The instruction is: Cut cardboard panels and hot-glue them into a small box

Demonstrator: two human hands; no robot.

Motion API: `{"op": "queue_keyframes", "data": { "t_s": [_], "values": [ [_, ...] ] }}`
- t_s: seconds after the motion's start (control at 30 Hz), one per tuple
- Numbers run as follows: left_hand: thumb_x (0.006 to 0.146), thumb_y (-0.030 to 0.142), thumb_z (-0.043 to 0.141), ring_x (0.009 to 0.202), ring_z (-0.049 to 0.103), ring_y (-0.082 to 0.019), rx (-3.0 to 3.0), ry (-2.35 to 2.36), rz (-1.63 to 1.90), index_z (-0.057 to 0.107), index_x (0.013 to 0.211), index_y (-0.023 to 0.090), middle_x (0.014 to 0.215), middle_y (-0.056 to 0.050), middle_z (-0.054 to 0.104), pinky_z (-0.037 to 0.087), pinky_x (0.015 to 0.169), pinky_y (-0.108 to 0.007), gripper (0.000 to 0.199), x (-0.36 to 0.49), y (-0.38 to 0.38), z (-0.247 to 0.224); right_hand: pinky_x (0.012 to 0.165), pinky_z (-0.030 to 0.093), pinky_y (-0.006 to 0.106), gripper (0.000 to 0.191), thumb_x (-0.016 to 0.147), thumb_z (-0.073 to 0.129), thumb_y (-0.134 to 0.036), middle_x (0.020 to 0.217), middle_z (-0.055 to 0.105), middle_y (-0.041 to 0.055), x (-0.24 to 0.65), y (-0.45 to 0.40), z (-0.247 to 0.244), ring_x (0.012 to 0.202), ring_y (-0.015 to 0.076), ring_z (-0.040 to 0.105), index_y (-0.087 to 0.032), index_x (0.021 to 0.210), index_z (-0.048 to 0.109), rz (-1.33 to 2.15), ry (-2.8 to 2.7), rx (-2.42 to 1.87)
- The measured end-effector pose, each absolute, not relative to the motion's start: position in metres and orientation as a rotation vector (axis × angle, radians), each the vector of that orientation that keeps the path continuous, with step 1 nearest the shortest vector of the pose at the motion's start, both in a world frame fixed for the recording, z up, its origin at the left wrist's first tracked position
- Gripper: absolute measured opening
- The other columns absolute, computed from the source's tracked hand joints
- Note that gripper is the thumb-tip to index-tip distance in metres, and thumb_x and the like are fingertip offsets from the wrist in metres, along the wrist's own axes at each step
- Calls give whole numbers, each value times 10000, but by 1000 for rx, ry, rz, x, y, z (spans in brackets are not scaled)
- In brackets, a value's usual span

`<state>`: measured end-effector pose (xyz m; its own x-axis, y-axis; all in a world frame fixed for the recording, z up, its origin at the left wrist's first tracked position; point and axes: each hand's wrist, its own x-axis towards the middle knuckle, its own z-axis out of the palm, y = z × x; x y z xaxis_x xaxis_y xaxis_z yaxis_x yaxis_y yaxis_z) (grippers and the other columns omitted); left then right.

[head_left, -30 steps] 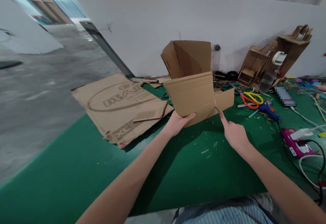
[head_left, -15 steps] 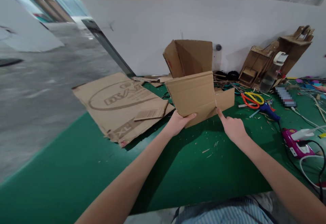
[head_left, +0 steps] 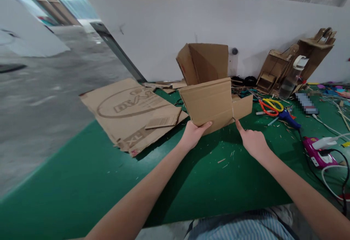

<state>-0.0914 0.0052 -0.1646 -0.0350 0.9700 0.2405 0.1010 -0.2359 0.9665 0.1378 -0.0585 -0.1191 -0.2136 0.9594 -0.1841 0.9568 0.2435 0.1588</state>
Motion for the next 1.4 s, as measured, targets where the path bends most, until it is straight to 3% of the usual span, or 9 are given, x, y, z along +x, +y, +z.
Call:
{"op": "queue_keyframes", "data": {
  "t_s": [0.47,0.8,1.07,1.23,1.4],
  "values": [
    [610,422,827,1096,642,-303,1325,1158,1400,721,1020,95,1134,-152,715,469,1022,-446,536,-89,6,-167,595,492,283,802,815,394,25,753,709,74,147,-72,-114,673,212,706,-184,1550,149,42,2265,1724],
    [603,368,826,1132,630,-288,1171,1189,1580,701,1045,150,1105,-121,726,469,1036,-437,509,-106,14,-150,561,453,257,825,773,400,43,701,695,72,162,-75,-115,640,207,697,-183,1544,210,85,2272,1659],
    [576,376,839,1195,599,-307,1236,1210,1278,632,1165,175,1280,-146,644,492,1018,-463,656,-115,12,-141,507,359,241,793,812,396,-7,652,652,46,170,-80,-118,562,190,637,-238,1547,210,105,2352,1678],
    [566,391,840,1221,577,-313,1265,1237,1166,568,1214,214,1324,-120,617,524,980,-455,725,-138,8,-118,489,285,237,577,966,343,-230,592,567,-3,183,-73,-122,488,150,520,-253,1534,247,-184,2575,1994],
    [582,490,809,1206,580,-301,1392,1231,1011,534,1222,237,1304,-96,625,545,933,-392,742,-159,0,-96,464,307,243,555,977,315,-338,556,479,-47,185,-55,-119,445,137,427,-245,1520,259,-831,2800,2386]
  ]
}}
